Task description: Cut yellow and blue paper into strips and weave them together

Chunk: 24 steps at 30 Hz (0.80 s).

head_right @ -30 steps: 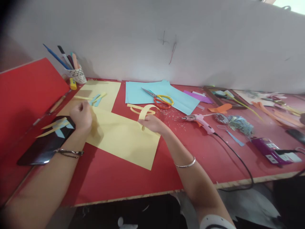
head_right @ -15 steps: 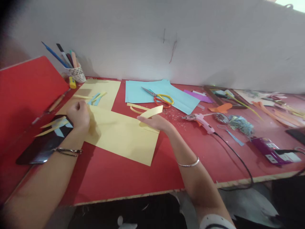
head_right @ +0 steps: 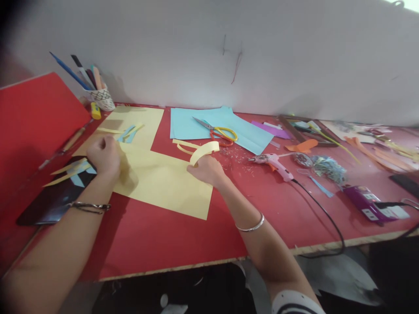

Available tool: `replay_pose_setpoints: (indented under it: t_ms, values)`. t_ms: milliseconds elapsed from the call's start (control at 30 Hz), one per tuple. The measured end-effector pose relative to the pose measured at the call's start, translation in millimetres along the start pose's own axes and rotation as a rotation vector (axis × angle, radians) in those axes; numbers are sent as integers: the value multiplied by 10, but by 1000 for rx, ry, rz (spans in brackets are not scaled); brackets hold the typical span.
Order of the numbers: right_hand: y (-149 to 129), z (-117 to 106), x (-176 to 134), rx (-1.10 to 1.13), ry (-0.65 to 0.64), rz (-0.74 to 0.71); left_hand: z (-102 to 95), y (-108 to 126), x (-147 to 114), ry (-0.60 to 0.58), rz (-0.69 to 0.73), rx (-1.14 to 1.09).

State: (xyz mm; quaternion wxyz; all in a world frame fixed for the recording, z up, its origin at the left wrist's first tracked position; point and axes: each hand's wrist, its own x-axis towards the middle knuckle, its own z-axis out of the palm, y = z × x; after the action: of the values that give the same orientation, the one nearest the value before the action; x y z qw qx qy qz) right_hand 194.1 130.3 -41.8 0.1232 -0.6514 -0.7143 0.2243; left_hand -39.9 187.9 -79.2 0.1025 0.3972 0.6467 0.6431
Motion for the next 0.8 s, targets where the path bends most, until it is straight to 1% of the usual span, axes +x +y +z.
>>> replay_pose_setpoints:
  t_ms: [67, 200, 267, 433, 567, 800]
  values:
    - [-28, 43, -4, -63, 59, 14, 0, 4, 4, 2, -1, 7]
    - [-37, 45, 11, -82, 53, 35, 0, 13, 10, 4, 4, 13]
    - [-6, 16, 32, -41, 27, 18, 3, 11, 11, 7, 10, 12]
    - [109, -41, 96, 154, -41, -34, 6, 5, 7, 8, 16, 13]
    - [182, -52, 132, 249, -56, -40, 5, 5, 4, 7, 15, 27]
    - [347, -191, 154, 248, 22, 79, 8, -35, 24, 19, -6, 26]
